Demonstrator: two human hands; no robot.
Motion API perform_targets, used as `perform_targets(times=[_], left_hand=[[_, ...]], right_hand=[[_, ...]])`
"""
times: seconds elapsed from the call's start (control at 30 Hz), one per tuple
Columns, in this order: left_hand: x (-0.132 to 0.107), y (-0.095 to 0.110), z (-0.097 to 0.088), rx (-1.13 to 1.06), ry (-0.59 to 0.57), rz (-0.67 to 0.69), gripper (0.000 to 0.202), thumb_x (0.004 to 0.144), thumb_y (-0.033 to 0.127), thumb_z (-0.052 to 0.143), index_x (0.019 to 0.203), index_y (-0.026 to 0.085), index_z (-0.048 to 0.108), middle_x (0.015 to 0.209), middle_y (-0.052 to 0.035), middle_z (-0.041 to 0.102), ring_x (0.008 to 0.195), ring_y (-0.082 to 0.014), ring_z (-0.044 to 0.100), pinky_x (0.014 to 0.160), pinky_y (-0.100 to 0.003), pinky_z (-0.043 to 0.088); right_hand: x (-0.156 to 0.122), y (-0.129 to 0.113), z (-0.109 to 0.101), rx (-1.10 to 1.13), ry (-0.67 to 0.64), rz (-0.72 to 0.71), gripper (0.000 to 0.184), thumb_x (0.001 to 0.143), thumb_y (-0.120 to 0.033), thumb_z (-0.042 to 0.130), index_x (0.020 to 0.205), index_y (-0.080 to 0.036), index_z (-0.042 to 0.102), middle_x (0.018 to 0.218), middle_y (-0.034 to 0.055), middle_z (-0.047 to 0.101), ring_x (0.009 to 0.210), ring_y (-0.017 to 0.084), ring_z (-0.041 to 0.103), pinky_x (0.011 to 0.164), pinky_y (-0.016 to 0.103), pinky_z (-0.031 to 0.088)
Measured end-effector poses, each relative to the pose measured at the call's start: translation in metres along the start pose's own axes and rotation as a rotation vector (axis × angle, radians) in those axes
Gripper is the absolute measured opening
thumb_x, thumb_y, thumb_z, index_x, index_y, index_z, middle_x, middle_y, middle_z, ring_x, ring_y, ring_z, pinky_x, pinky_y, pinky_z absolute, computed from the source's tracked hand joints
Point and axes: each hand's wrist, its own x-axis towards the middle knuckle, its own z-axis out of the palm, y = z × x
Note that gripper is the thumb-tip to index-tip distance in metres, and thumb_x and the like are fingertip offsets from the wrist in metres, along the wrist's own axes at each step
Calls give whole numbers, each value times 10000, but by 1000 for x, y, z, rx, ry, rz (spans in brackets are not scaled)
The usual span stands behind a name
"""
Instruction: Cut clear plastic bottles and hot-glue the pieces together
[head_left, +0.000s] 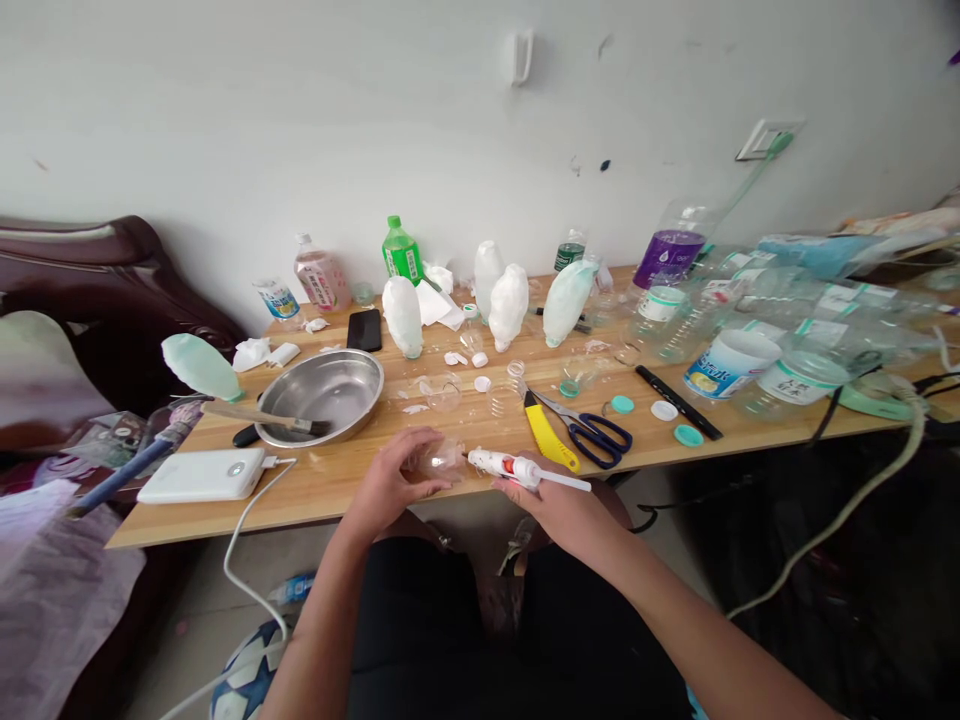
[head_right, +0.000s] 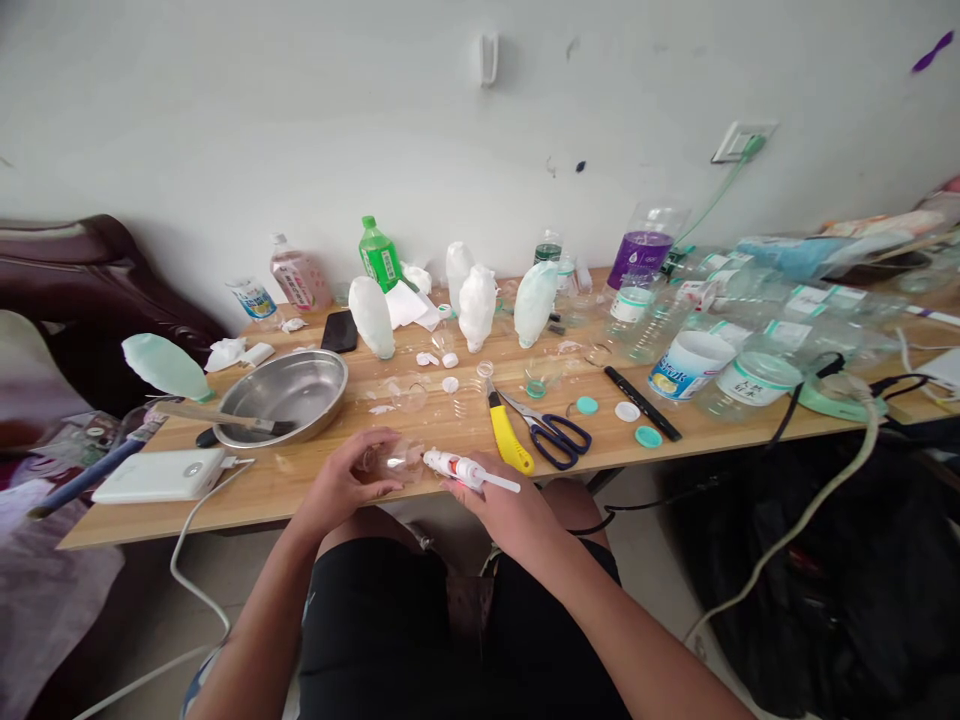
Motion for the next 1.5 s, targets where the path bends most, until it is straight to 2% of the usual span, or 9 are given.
perform_targets(times=[0.1,0.27,0.43,0.63,0.83,1.07,1.27,1.4,1.5], left_hand=[[-1,0,1,0,-16,-40,548,715,352,811,1208,241,600,1220,-92,673,1138,-272,621,987,-427,484],[-3,0,2,11,-48,-129,555,728,389,795,1225,253,587,1135,-56,696,980,-238,668,885,-375,522],[-3,0,2,5,-46,-118,554,722,361,807,1214,248,579,1151,-64,684,1028,-245,650,882,-354,512],[-3,1,1,-2,-52,-110,543,728,339,807,1210,253,573,1198,-73,670,1089,-257,633,936,-379,491],[-4,-1,1,3,-56,-119,545,736,354,798,1219,255,564,1189,-68,669,1080,-253,633,931,-378,493],[-4,0,1,19,-56,-131,547,736,360,798,1221,267,563,1188,-40,667,1061,-233,636,939,-360,486],[-5,0,2,15,-56,-109,555,735,331,803,1223,259,549,1203,-58,657,1100,-243,619,952,-371,480],[-4,-1,3,35,-57,-67,691,745,291,795,1355,289,473,1305,-73,607,1180,-255,585,1012,-399,454],[-3,-1,3,72,-71,-18,716,765,294,778,1403,326,455,1364,-68,561,1244,-258,542,1061,-408,424]], right_hand=[[-1,-1,-3,73,-19,-29,236,934,-419,503,1000,-235,635,1007,32,687,933,205,642,788,294,471],[-1,2,-2,133,-45,-65,230,940,-418,489,974,-241,631,955,14,680,900,195,637,783,289,473],[0,1,-1,61,-38,24,319,934,-445,496,1097,-223,657,1098,68,704,1002,244,649,829,313,474],[1,-2,-5,-10,-66,121,417,927,-511,483,1143,-211,677,1091,106,730,1034,303,661,841,349,480],[1,-1,-8,70,-91,49,396,931,-491,478,1167,-237,670,1182,83,708,1067,284,655,852,331,484],[0,-5,-4,-2,-79,40,416,928,-497,484,1164,-213,676,1207,103,699,1133,302,629,893,355,476],[-5,-8,-9,-6,-80,37,410,912,-510,516,1187,-241,657,1227,83,690,1114,299,635,857,346,488],[-7,-10,-14,57,-81,-27,314,930,-466,510,1131,-279,661,1167,27,708,1043,238,659,840,294,483],[-6,-8,-10,51,-61,-15,314,927,-466,519,1123,-267,662,1125,38,720,1015,239,666,825,298,487]])
